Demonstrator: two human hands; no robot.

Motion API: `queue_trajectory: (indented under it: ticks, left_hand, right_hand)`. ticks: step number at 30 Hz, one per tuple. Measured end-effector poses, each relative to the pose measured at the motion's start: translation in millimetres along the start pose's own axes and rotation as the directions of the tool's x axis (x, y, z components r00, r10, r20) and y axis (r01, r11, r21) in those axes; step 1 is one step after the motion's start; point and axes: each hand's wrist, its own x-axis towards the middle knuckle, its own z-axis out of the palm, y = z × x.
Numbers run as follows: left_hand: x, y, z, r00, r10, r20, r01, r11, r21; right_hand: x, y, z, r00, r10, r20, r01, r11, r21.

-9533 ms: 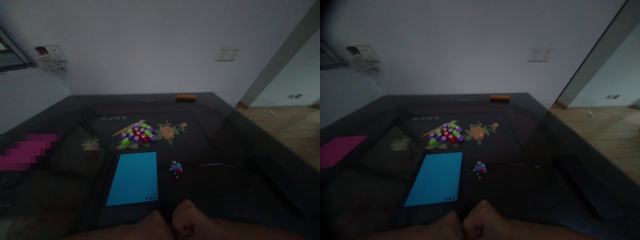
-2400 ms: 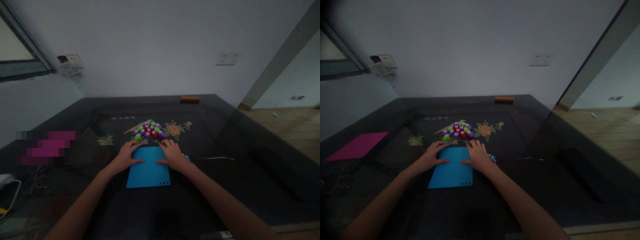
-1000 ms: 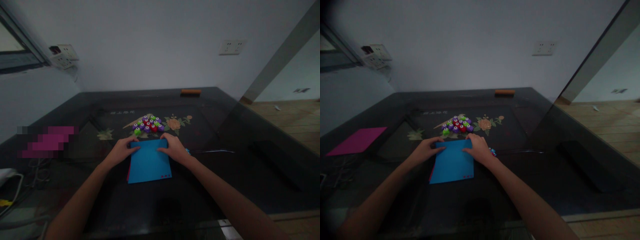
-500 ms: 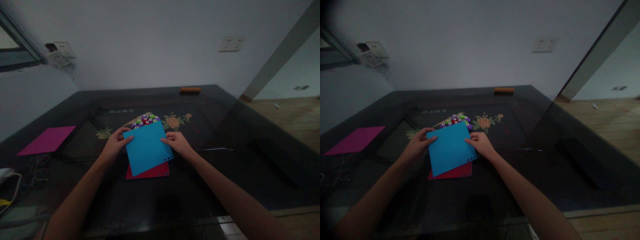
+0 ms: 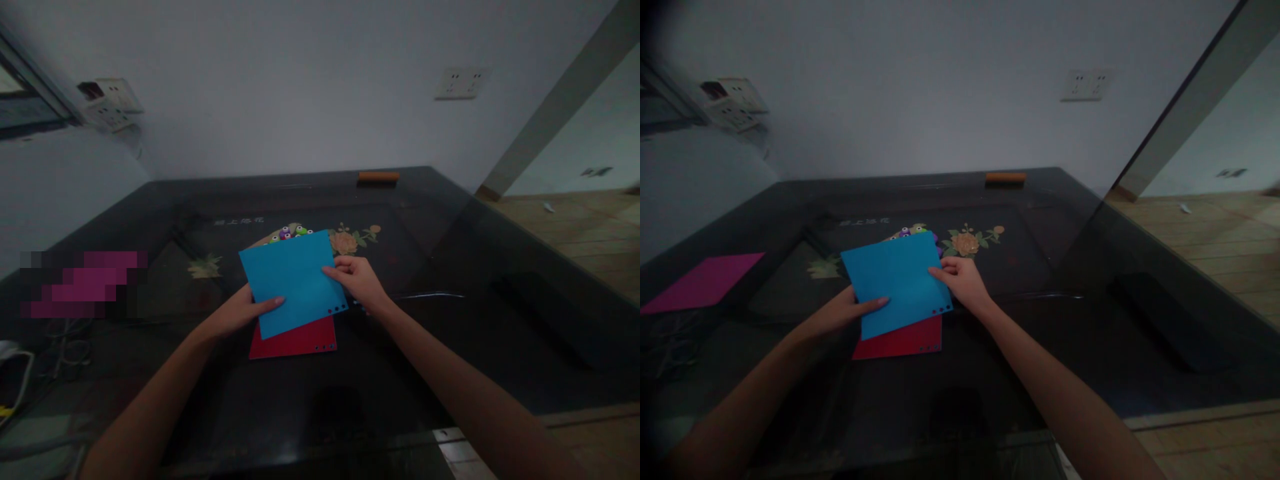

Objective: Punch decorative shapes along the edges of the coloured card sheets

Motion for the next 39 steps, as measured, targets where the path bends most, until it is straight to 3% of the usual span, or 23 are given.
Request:
queue_trajectory:
  ticks: [7,23,27,33,39]
  left_hand:
    - [-4.3,5.1,2.9,1.000,-0.003,0.015,0.002,0.998,0.055]
    - [0.7,0.7,4.4,0.997,0.078,-0.012,-0.076,0.990,0.116]
    - [3.0,-2.1,-0.6,0.993,0.117,-0.026,-0.111,0.981,0.159]
    - [7.8,2.2,-4.2,0.939,0.254,-0.232,-0.233,0.966,0.111]
    - [18.6,-0.2,-16.0,0.823,0.273,-0.497,-0.342,0.938,-0.051]
  right_hand:
    - [-1.0,-5.2,2.4,0.999,0.014,-0.039,-0.013,0.999,0.047]
    - [-1.3,-5.7,0.7,0.994,-0.076,-0.077,0.078,0.997,0.024]
    - [1.4,-2.9,-1.1,0.979,-0.159,-0.125,0.157,0.987,-0.023]
    - [5.6,-1.8,-8.0,0.975,-0.181,-0.129,0.183,0.983,0.008]
    - [7.9,1.4,-10.0,0.977,-0.171,-0.124,0.169,0.985,-0.026]
